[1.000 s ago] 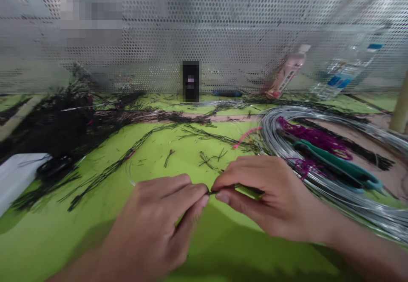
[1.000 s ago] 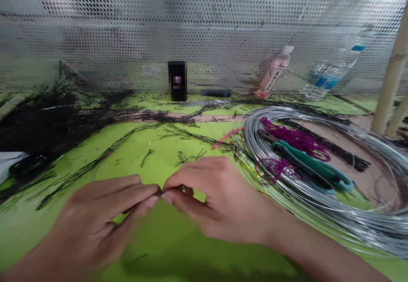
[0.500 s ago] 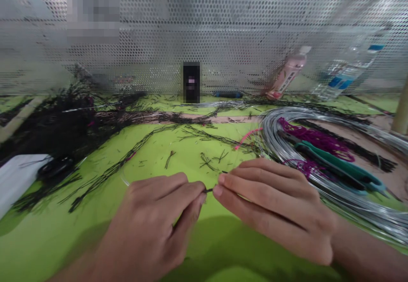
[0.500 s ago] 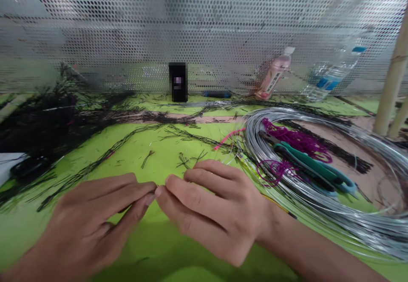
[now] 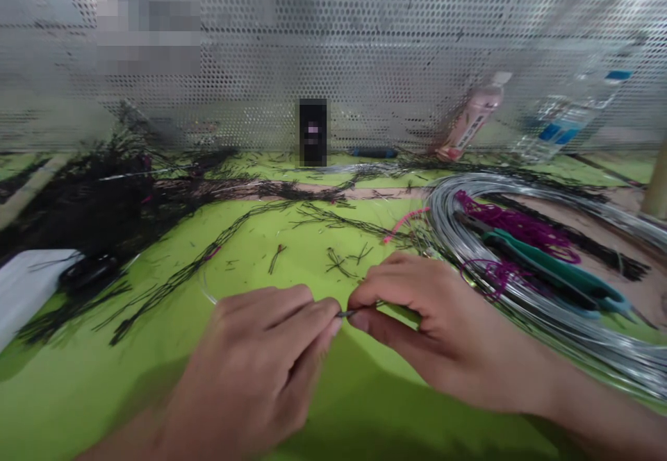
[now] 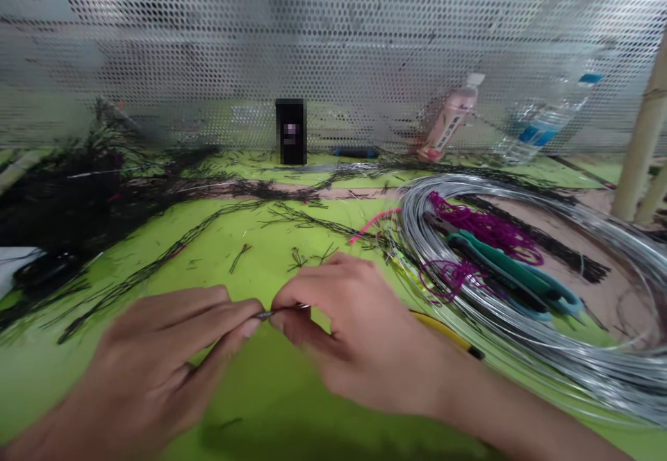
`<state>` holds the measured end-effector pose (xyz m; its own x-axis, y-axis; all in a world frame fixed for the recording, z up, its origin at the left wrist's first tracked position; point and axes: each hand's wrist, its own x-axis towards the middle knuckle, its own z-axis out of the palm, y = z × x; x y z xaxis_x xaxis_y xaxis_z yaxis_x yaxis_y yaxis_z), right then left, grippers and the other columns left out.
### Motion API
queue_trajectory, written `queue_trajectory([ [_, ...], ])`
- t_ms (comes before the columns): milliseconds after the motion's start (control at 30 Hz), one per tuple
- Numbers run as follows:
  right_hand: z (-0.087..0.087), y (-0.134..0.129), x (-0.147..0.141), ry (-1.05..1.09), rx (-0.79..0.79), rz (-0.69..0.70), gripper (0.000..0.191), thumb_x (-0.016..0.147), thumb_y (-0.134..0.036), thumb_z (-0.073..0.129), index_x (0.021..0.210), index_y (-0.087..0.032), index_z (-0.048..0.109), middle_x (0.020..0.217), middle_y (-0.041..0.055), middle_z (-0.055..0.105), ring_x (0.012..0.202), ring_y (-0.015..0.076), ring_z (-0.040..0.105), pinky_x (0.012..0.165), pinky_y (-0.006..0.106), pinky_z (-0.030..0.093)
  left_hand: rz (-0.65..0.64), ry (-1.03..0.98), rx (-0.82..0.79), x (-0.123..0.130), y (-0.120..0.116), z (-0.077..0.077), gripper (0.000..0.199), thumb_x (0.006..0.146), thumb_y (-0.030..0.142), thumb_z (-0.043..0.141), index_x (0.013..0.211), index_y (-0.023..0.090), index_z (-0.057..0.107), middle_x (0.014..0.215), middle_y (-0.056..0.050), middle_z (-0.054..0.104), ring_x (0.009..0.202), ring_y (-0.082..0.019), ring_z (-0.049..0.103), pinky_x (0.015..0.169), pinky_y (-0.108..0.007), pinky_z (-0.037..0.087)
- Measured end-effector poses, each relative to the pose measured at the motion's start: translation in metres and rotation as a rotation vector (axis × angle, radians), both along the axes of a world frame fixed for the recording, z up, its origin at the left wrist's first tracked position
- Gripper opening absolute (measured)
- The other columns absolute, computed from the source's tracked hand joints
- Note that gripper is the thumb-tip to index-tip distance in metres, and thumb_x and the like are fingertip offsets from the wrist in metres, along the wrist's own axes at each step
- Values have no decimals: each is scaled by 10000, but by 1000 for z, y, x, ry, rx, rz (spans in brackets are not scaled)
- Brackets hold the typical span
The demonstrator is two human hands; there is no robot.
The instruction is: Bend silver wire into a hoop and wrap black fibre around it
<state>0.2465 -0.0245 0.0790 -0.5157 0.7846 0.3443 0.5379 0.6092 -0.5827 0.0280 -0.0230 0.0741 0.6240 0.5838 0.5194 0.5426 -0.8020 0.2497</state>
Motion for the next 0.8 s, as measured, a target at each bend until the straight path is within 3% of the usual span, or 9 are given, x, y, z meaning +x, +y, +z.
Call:
queue_trajectory([
  [67, 1, 0, 0, 24, -144, 28, 145, 972, -162, 598, 860, -194, 685, 723, -52, 666, 634, 75, 586, 573, 216, 415, 5, 9, -3, 0, -1, 0, 213, 1010, 167, 489, 862, 190, 640, 725, 12, 643, 588, -141, 583, 546, -332, 377],
  [133, -1, 1, 1, 44, -87, 74, 97, 958, -139, 613, 902, -184, 678, 782, -36, 683, 682, 77, 612, 597, 200, 453, 18, 10, -3, -1, -2, 2, 205, 1009, 176, 491, 865, 199, 635, 734, 12, 652, 592, -146, 593, 536, -333, 376],
  [267, -9, 1, 2, 13, 476, 69, 137, 947, -52, 597, 1031, -135, 666, 941, 54, 726, 854, 137, 680, 746, 258, 559, 26, -15, -43, -4, -4, 7, 132, 979, 162, 527, 923, 208, 638, 695, 34, 616, 576, -127, 575, 527, -304, 376],
  [367, -11, -1, 4, -24, 698, 65, 127, 962, -49, 594, 1041, -103, 677, 929, 71, 741, 889, 156, 706, 801, 280, 598, 17, -51, -72, -5, -4, 10, 128, 965, 129, 540, 950, 211, 637, 677, 54, 594, 569, -96, 559, 533, -268, 379],
  [567, -8, -3, 7, -68, 700, 54, 147, 931, -83, 675, 1070, -122, 703, 926, 54, 759, 844, 160, 731, 794, 275, 616, 2, -59, -102, -5, -4, 10, 128, 965, 126, 544, 937, 212, 634, 702, 51, 619, 583, -86, 573, 545, -256, 392],
  [700, -11, 1, 3, 59, 707, 51, 91, 908, -153, 741, 987, -120, 710, 843, 43, 757, 733, 126, 700, 726, 256, 588, -10, -66, -95, -5, -4, 10, 121, 976, 128, 546, 950, 227, 610, 735, 64, 631, 626, -75, 593, 579, -238, 412],
  [800, -11, 1, -2, 139, 595, 36, 29, 929, -167, 719, 921, -142, 705, 813, 14, 762, 678, 99, 679, 751, 268, 552, -22, -53, -58, -5, -4, 11, 129, 992, 137, 522, 932, 224, 597, 711, 62, 600, 596, -81, 560, 557, -254, 392],
])
